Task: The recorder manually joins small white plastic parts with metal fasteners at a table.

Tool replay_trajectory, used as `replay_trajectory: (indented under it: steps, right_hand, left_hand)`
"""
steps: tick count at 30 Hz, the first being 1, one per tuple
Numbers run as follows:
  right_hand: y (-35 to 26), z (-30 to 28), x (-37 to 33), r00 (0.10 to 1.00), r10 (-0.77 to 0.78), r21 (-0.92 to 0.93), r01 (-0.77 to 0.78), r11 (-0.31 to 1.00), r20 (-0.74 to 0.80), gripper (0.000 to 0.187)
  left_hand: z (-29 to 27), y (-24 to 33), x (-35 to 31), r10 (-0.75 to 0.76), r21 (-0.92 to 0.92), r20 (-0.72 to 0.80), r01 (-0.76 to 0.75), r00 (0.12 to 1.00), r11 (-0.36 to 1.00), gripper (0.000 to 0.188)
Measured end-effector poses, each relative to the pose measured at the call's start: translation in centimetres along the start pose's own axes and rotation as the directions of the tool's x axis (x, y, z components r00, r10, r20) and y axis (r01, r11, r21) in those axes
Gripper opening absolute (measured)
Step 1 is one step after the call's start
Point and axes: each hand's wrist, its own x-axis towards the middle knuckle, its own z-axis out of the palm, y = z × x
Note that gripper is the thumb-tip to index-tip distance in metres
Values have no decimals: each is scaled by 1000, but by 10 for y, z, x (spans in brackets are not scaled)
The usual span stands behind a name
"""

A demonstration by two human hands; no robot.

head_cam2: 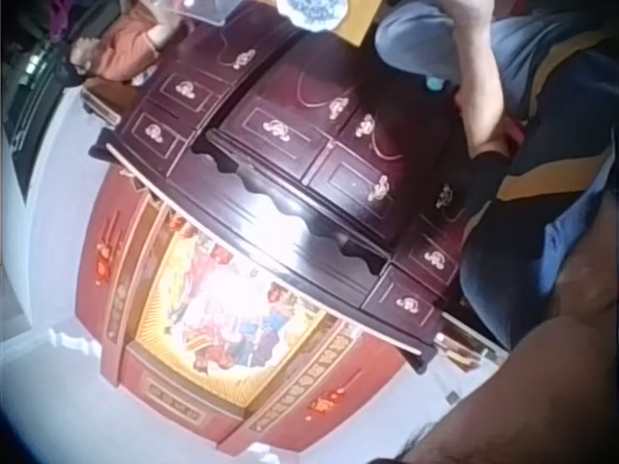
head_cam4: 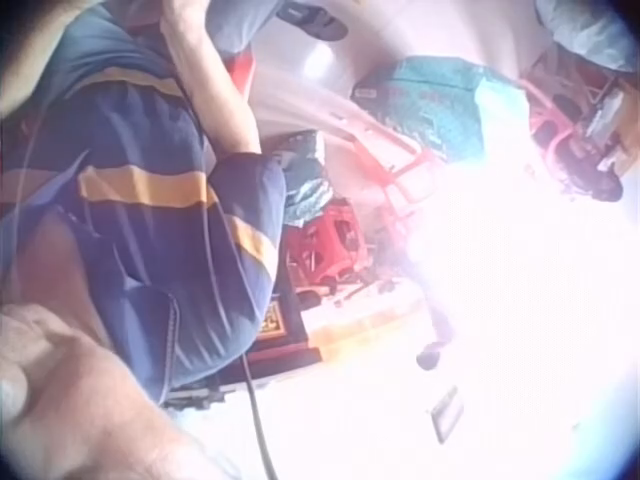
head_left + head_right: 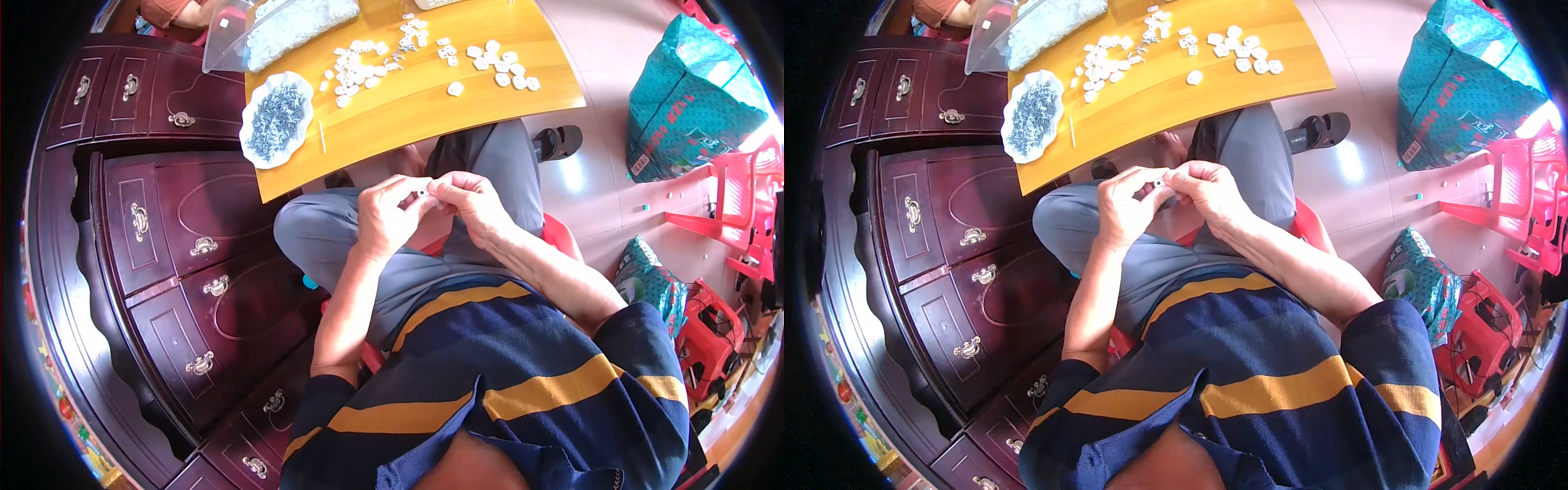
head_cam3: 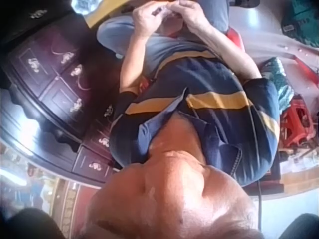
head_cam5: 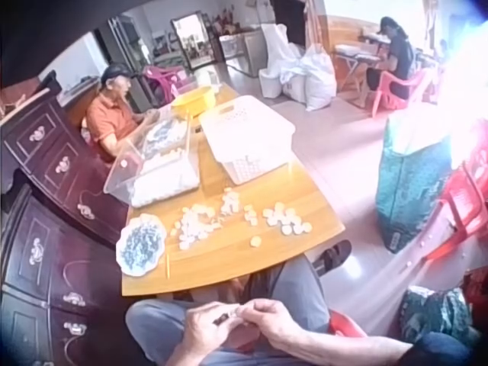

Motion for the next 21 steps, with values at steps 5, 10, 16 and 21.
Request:
replay_trajectory:
  steps: [5, 10, 16, 21]
  right_hand:
    - [1, -3, 3, 1000, -11, -42, 12, 999, 20, 12]
    - [-4, -4, 5, 998, -54, -32, 55, 998, 25, 13]
    - [-8, 0, 4, 998, -51, -13, 51, 999, -34, 16]
    - [-5, -12, 13, 993, 84, 307, -53, 950, -88, 22]
  left_hand:
    - [-1, 1, 5, -88, -43, 45, 90, 995, 995, 28]
    - [-3, 5, 7, -200, -215, 84, 214, 976, 953, 30]
    - [-5, 5, 22, -96, -47, 104, 101, 990, 994, 21]
    - [4, 7, 59, -85, -120, -2, 84, 996, 989, 12]
